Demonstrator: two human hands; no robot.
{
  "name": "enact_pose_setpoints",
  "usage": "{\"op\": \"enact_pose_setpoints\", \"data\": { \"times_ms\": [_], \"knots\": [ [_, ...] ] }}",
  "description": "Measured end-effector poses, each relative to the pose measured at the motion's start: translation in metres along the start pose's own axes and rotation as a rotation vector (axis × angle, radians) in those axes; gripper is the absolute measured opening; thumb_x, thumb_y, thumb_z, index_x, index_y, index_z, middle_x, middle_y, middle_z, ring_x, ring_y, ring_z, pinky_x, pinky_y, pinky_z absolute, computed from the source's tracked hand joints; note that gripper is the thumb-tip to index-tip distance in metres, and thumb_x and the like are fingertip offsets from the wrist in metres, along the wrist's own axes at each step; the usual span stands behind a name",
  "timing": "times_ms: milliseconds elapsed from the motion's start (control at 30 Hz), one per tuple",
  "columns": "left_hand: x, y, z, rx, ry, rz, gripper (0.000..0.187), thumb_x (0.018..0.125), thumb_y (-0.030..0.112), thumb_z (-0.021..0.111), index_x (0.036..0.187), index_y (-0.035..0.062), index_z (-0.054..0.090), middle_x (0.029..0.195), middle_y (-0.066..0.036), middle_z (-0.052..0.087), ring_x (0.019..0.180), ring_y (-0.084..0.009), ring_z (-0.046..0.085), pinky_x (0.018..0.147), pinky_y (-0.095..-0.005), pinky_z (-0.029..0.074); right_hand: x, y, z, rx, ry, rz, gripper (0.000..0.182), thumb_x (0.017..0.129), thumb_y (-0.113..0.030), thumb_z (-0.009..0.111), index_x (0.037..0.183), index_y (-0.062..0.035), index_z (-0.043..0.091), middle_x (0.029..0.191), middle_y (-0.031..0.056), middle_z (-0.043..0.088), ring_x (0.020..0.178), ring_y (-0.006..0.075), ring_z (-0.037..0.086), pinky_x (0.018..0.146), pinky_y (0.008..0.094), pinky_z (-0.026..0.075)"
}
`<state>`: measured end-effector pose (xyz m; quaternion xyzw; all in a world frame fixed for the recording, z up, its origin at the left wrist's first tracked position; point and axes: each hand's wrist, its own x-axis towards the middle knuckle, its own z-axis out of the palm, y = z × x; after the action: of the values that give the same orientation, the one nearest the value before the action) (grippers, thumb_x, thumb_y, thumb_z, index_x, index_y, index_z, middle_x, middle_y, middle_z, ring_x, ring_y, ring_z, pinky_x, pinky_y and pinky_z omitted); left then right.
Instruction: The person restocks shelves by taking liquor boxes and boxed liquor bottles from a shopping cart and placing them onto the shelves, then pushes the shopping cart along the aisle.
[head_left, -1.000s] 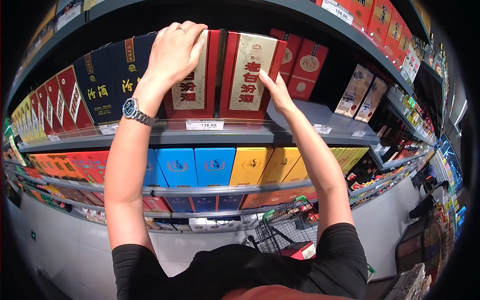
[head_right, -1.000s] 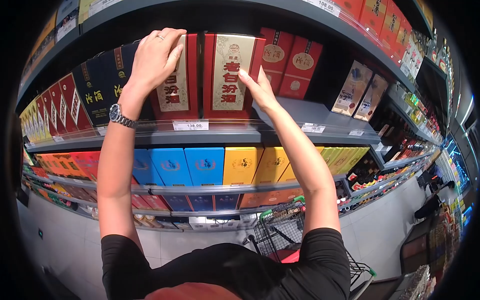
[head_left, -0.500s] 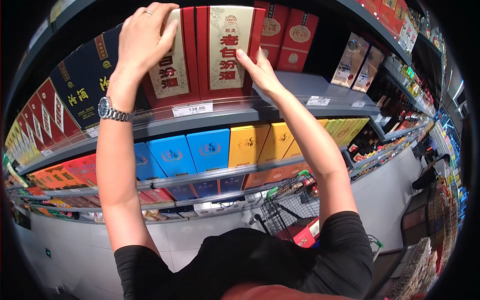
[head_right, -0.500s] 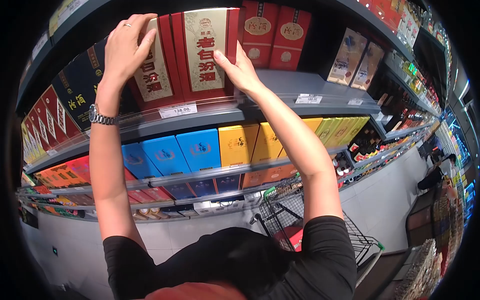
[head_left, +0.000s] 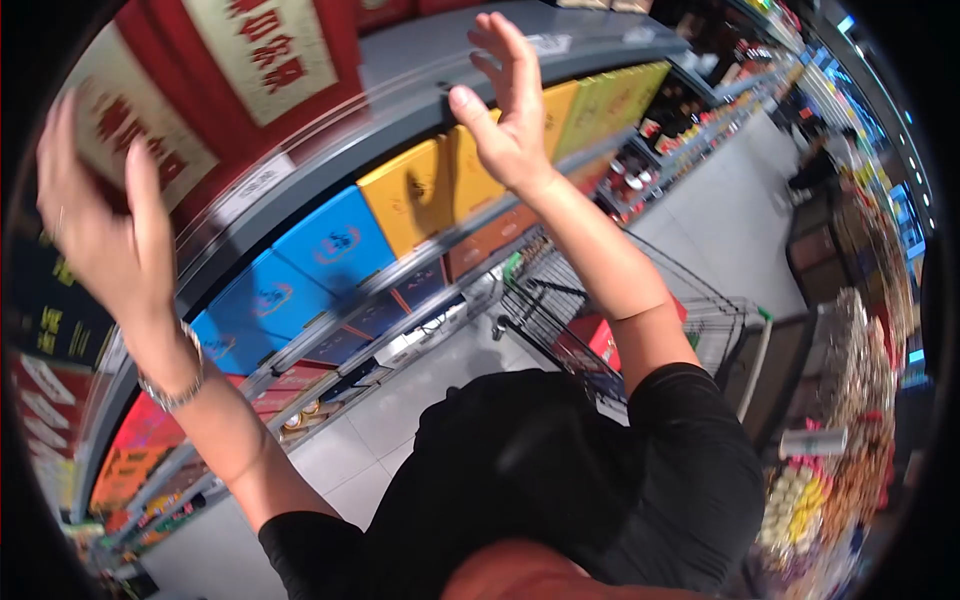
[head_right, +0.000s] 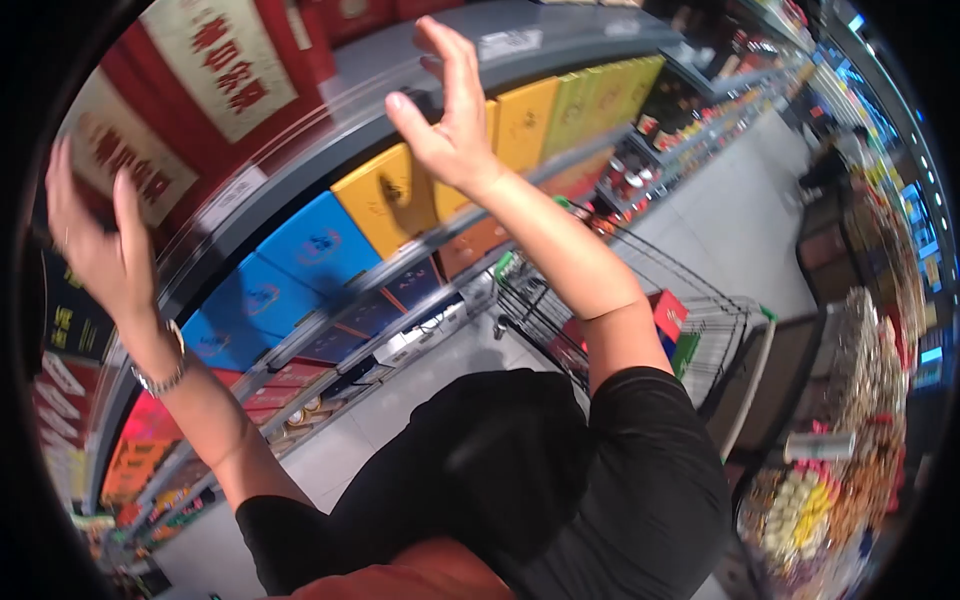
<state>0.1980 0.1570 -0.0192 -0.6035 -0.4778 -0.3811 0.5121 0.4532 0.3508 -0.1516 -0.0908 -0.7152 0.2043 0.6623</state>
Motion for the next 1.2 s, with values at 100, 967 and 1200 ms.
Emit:
{"op": "enact_pose_setpoints", "data": {
  "times_ms": [100, 967, 1200],
  "knots": [
    [-0.076, 0.04, -0.005, -0.248, 0.108, 0.007, 0.039, 0.086, 0.0, 0.06, 0.125, -0.0006, 0.058, 0.133, -0.022, 0.058, 0.124, -0.044, 0.054, 0.108, -0.0525, 0.041, -0.085, -0.001, -0.042, -0.178, 0.013, 0.116, 0.052, 0.084, -0.011, 0.068, 0.133, -0.0007, 0.051, 0.13, 0.0175, 0.053, 0.122, 0.0302, 0.051, 0.1, 0.0389, 0.044],
    [-0.35, 0.195, 0.057, -0.504, -1.662, -0.319, 0.05, 0.085, 0.016, 0.068, 0.131, 0.0023, 0.055, 0.124, -0.018, 0.062, 0.111, -0.0379, 0.059, 0.1, -0.0474, 0.043, -0.556, 0.064, -0.382, -1.179, -0.004, 1.814, 0.051, 0.073, -0.03, 0.081, 0.114, -0.002, 0.069, 0.109, 0.0172, 0.072, 0.103, 0.0278, 0.069, 0.09, 0.0364, 0.052],
    [-0.352, 0.25, 0.04, -0.637, -1.806, -0.385, 0.053, 0.085, 0.018, 0.068, 0.133, 0.0014, 0.054, 0.124, -0.021, 0.062, 0.109, -0.039, 0.061, 0.095, -0.0462, 0.048, -0.569, 0.11, -0.4, -1.172, 0.245, 2.117, 0.08, 0.069, -0.043, 0.085, 0.128, 0.0012, 0.056, 0.121, 0.022, 0.066, 0.114, 0.034, 0.063, 0.096, 0.0387, 0.051]
  ]
}}
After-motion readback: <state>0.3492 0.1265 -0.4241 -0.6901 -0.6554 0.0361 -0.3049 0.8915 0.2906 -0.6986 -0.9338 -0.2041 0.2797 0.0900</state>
